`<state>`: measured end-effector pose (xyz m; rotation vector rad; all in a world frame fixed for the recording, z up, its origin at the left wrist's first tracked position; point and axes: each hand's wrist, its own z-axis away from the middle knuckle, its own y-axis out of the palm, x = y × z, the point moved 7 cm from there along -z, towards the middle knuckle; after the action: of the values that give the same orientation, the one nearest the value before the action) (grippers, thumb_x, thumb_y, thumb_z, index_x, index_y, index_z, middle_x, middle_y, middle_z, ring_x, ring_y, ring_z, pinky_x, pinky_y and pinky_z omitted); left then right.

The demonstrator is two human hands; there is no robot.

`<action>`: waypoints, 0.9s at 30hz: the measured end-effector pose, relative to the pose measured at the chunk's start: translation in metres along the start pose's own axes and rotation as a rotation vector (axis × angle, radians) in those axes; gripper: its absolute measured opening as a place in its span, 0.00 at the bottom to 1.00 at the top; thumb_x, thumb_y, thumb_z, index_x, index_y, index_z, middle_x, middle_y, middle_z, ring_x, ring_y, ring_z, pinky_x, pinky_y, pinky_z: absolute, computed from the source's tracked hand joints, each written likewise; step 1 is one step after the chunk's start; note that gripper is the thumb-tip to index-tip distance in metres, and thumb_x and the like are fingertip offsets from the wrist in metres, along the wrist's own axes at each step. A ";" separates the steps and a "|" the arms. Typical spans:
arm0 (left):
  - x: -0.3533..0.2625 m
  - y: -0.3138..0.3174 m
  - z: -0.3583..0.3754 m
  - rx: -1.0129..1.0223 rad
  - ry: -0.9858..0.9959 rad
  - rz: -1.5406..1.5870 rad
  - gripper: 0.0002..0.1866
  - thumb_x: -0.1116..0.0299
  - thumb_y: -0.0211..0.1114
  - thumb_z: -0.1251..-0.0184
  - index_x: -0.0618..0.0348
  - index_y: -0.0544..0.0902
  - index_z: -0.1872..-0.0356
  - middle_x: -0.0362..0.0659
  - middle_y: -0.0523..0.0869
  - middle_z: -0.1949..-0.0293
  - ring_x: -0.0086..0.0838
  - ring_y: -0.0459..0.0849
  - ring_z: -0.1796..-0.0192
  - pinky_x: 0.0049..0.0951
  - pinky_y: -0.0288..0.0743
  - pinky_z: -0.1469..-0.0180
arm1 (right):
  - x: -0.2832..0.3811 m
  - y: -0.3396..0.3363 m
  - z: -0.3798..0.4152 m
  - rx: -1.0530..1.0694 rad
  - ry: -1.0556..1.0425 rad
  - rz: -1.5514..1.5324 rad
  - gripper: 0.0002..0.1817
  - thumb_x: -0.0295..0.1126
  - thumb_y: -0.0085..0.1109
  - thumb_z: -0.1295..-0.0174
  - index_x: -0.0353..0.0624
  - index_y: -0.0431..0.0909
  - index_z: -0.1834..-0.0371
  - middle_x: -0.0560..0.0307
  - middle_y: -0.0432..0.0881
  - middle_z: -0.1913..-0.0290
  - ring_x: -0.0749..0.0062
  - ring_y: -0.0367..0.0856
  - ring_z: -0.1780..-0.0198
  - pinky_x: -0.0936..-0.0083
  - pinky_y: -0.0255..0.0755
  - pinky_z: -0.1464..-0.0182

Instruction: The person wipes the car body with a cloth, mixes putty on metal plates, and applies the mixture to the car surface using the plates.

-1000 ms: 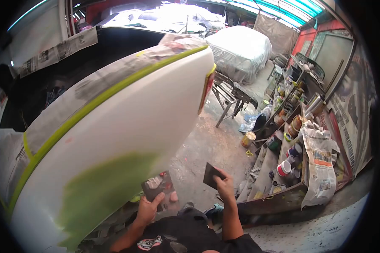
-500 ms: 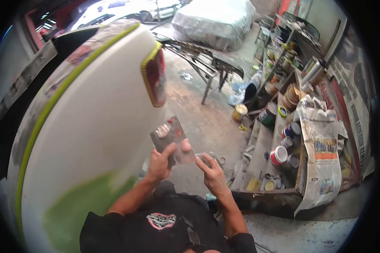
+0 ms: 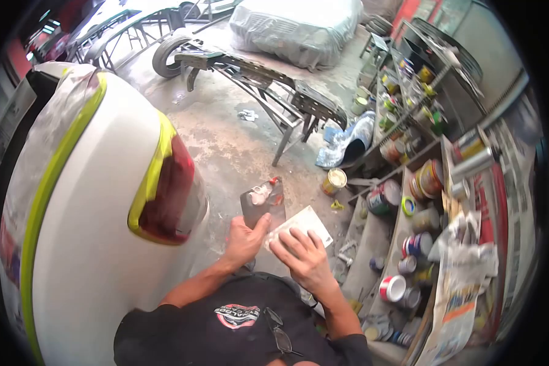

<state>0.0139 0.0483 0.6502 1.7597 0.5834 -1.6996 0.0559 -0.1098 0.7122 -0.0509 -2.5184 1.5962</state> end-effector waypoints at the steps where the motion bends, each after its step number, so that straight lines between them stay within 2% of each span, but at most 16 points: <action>1: -0.001 0.001 -0.020 -0.004 -0.008 0.001 0.13 0.68 0.66 0.27 0.67 0.85 0.71 0.31 0.83 0.76 0.13 0.75 0.73 0.24 0.70 0.73 | -0.011 0.004 -0.016 0.028 -0.023 -0.007 0.25 0.32 0.59 0.44 0.52 0.79 0.40 0.57 0.79 0.41 0.58 0.78 0.39 0.48 0.70 0.39; 3: -0.010 -0.002 -0.049 -0.074 -0.030 0.049 0.14 0.68 0.67 0.27 0.70 0.85 0.71 0.32 0.84 0.76 0.12 0.75 0.73 0.24 0.69 0.73 | -0.024 0.007 -0.031 0.081 -0.050 -0.018 0.25 0.32 0.60 0.45 0.52 0.80 0.41 0.57 0.79 0.41 0.59 0.79 0.40 0.49 0.70 0.39; 4: -0.022 -0.005 -0.060 -0.128 -0.036 0.070 0.15 0.68 0.67 0.27 0.70 0.86 0.72 0.33 0.85 0.76 0.12 0.75 0.73 0.23 0.69 0.73 | -0.035 0.015 -0.033 0.174 -0.042 -0.091 0.24 0.30 0.61 0.46 0.50 0.80 0.42 0.57 0.81 0.43 0.59 0.80 0.40 0.51 0.70 0.38; 5: -0.029 -0.008 -0.075 -0.180 -0.046 0.090 0.15 0.68 0.67 0.27 0.70 0.86 0.72 0.33 0.85 0.76 0.12 0.75 0.73 0.22 0.69 0.72 | -0.053 0.017 -0.041 0.149 0.024 -0.160 0.24 0.26 0.60 0.45 0.51 0.81 0.42 0.58 0.81 0.43 0.60 0.81 0.41 0.51 0.70 0.38; 7: -0.026 -0.010 -0.112 -0.174 0.017 0.271 0.10 0.69 0.67 0.27 0.69 0.87 0.64 0.35 0.88 0.69 0.13 0.79 0.69 0.20 0.74 0.67 | -0.093 0.019 -0.064 0.099 0.129 -0.284 0.25 0.18 0.58 0.44 0.53 0.83 0.44 0.60 0.83 0.42 0.62 0.83 0.41 0.53 0.70 0.36; 8: -0.030 -0.009 -0.126 -0.188 0.025 0.365 0.09 0.70 0.67 0.27 0.68 0.87 0.61 0.35 0.88 0.67 0.13 0.80 0.68 0.21 0.75 0.65 | -0.112 0.007 -0.078 0.000 0.180 -0.379 0.29 0.09 0.53 0.46 0.47 0.83 0.43 0.53 0.83 0.42 0.56 0.83 0.40 0.53 0.70 0.34; 10: -0.011 -0.010 -0.145 -0.142 -0.037 0.462 0.09 0.73 0.67 0.27 0.66 0.85 0.53 0.37 0.89 0.60 0.16 0.84 0.62 0.22 0.79 0.59 | -0.139 -0.007 -0.109 -0.261 0.255 -0.629 0.30 0.09 0.53 0.50 0.41 0.81 0.42 0.47 0.82 0.41 0.50 0.80 0.37 0.56 0.70 0.32; 11: -0.006 -0.008 -0.151 -0.158 -0.053 0.493 0.08 0.73 0.66 0.27 0.66 0.85 0.52 0.37 0.89 0.60 0.16 0.85 0.61 0.22 0.80 0.58 | -0.153 -0.006 -0.123 -0.385 0.297 -0.758 0.30 0.08 0.52 0.51 0.38 0.81 0.42 0.44 0.81 0.41 0.47 0.79 0.36 0.58 0.70 0.32; 12: -0.001 -0.004 -0.156 -0.179 -0.070 0.523 0.08 0.74 0.66 0.27 0.66 0.85 0.52 0.38 0.89 0.59 0.17 0.85 0.60 0.22 0.80 0.57 | -0.159 0.005 -0.138 -0.400 0.232 -0.874 0.33 0.04 0.49 0.53 0.35 0.79 0.40 0.38 0.78 0.38 0.45 0.78 0.35 0.62 0.69 0.30; 15: 0.009 -0.002 -0.179 -0.298 -0.064 0.676 0.08 0.75 0.65 0.27 0.65 0.84 0.51 0.38 0.89 0.57 0.18 0.86 0.58 0.23 0.82 0.54 | -0.150 0.039 -0.188 -0.127 0.006 -0.776 0.34 0.07 0.53 0.51 0.36 0.77 0.36 0.38 0.75 0.35 0.43 0.77 0.35 0.59 0.68 0.30; 19: 0.047 -0.011 -0.203 -0.443 -0.020 0.728 0.09 0.76 0.65 0.27 0.64 0.83 0.49 0.39 0.88 0.55 0.19 0.86 0.57 0.25 0.83 0.53 | -0.228 0.127 -0.196 0.206 -0.071 -0.546 0.31 0.13 0.54 0.43 0.42 0.75 0.33 0.41 0.73 0.33 0.41 0.74 0.33 0.53 0.67 0.30; 20: 0.048 -0.009 -0.210 -0.433 0.001 0.728 0.12 0.77 0.64 0.27 0.62 0.81 0.46 0.40 0.87 0.53 0.21 0.86 0.55 0.28 0.83 0.52 | -0.243 0.151 -0.191 0.288 -0.185 -0.333 0.28 0.17 0.54 0.42 0.43 0.77 0.35 0.41 0.73 0.35 0.41 0.75 0.34 0.56 0.69 0.32; 22: 0.049 0.001 -0.237 -0.413 0.024 0.727 0.17 0.77 0.63 0.27 0.60 0.78 0.40 0.42 0.86 0.49 0.26 0.87 0.50 0.33 0.85 0.50 | -0.285 0.204 -0.183 0.403 -0.116 -0.614 0.24 0.20 0.55 0.38 0.42 0.78 0.36 0.43 0.74 0.36 0.45 0.77 0.36 0.59 0.71 0.34; 23: 0.060 0.007 -0.253 -0.473 -0.002 0.763 0.15 0.76 0.64 0.27 0.61 0.79 0.41 0.41 0.87 0.50 0.24 0.86 0.51 0.31 0.84 0.51 | -0.308 0.225 -0.195 0.482 -0.091 -0.743 0.22 0.22 0.56 0.36 0.42 0.79 0.37 0.44 0.75 0.36 0.47 0.78 0.36 0.61 0.72 0.35; 25: 0.086 0.020 -0.275 -0.589 -0.065 0.834 0.12 0.75 0.65 0.26 0.63 0.82 0.44 0.39 0.88 0.53 0.19 0.85 0.54 0.26 0.82 0.52 | -0.358 0.251 -0.231 0.514 0.340 -1.023 0.17 0.27 0.54 0.30 0.39 0.80 0.39 0.47 0.75 0.36 0.53 0.78 0.37 0.63 0.73 0.37; 27: 0.112 0.036 -0.286 -0.606 -0.141 0.759 0.14 0.74 0.64 0.26 0.64 0.81 0.43 0.39 0.87 0.51 0.20 0.85 0.53 0.27 0.82 0.52 | -0.399 0.285 -0.240 0.474 0.785 -1.399 0.18 0.34 0.50 0.23 0.34 0.76 0.38 0.51 0.76 0.35 0.63 0.78 0.38 0.64 0.75 0.38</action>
<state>0.2529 0.2095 0.5384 1.1833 0.2620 -0.9647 0.4703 0.1820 0.5089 0.7674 -0.9761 1.0753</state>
